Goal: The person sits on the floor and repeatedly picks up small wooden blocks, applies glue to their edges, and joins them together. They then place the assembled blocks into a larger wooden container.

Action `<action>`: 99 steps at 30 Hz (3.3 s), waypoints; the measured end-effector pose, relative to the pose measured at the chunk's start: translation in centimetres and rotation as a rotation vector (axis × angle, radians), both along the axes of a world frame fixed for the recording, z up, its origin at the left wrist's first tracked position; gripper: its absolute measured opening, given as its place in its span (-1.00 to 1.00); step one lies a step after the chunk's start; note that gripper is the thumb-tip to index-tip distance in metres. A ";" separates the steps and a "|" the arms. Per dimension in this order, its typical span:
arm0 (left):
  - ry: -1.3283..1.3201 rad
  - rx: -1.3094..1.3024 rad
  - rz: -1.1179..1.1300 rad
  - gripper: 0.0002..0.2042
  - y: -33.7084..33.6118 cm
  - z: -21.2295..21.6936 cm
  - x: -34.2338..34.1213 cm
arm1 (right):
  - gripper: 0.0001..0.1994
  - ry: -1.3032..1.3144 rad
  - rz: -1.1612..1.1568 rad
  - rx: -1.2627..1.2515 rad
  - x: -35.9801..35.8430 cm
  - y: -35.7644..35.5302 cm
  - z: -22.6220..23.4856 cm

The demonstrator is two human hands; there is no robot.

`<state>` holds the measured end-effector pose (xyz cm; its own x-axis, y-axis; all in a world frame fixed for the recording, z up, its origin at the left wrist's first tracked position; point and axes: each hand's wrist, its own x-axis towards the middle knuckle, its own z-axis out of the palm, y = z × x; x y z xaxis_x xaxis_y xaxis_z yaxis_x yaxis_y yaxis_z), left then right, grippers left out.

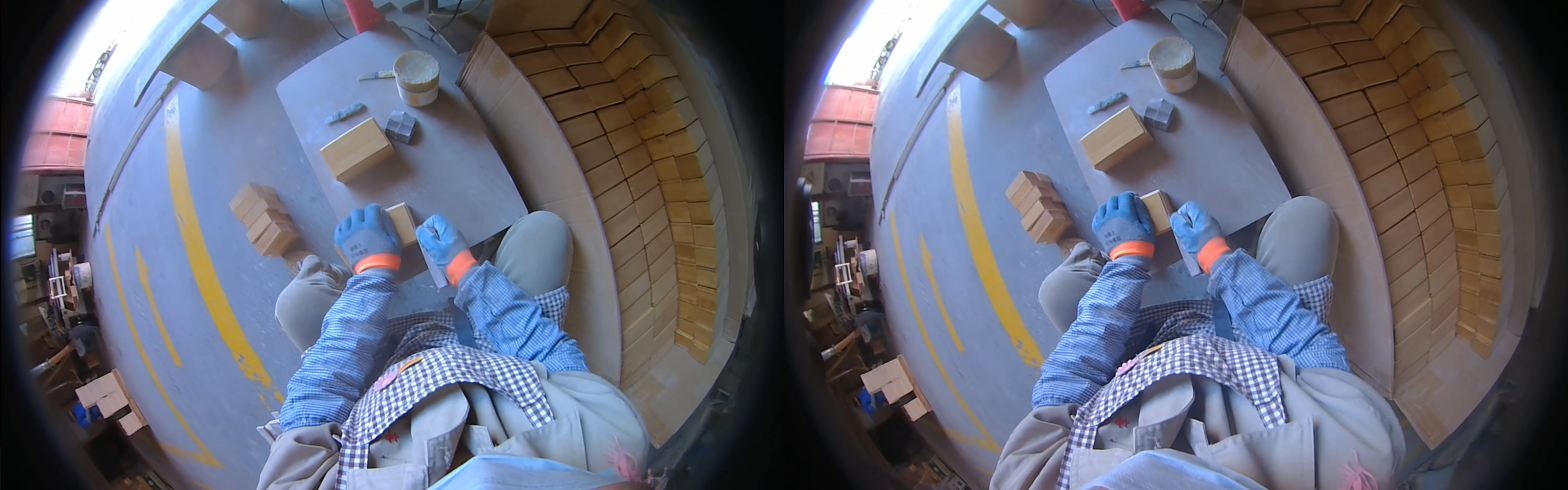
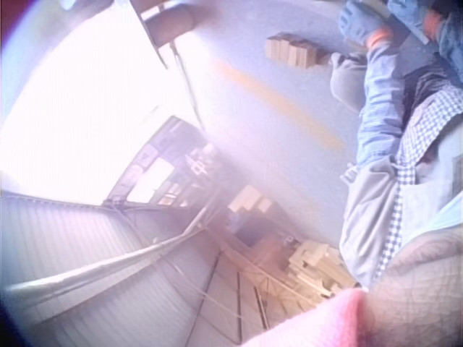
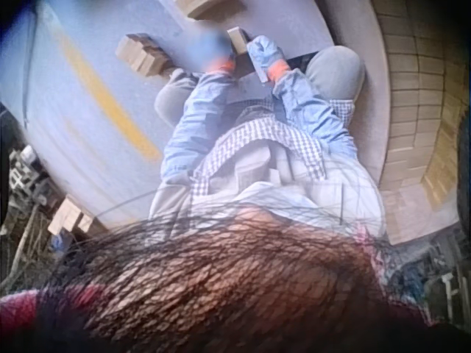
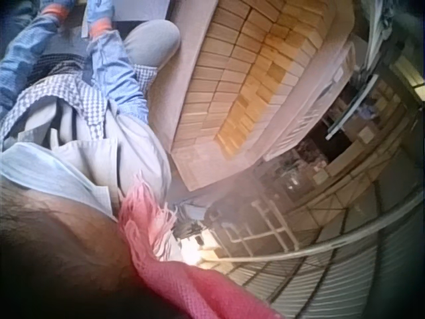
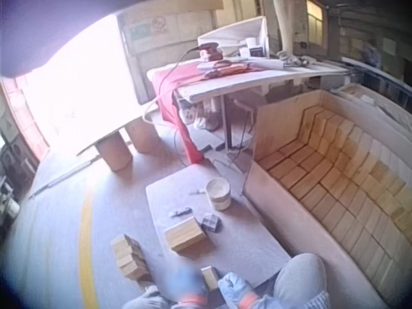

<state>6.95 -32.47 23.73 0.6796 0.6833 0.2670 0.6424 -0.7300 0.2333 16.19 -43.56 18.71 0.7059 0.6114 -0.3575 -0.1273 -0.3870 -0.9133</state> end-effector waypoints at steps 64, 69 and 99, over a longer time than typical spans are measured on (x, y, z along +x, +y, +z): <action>-0.419 -0.216 0.014 -0.62 -0.4 -3.7 0.5 | -0.74 -0.171 0.107 -0.080 1.8 1.0 1.3; -0.356 -0.222 0.021 -0.64 -0.4 -3.4 0.4 | -0.71 -0.104 0.145 0.167 4.7 4.7 -1.5; -0.252 -0.302 0.209 -0.15 -2.5 -2.2 -6.4 | -0.84 -0.005 0.016 0.100 1.8 -3.3 -1.2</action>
<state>0.52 -34.95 21.56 0.4581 0.8716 0.1743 0.6644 -0.4660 0.5842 18.01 -46.90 17.51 0.6973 0.6553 -0.2905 -0.1166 -0.2961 -0.9480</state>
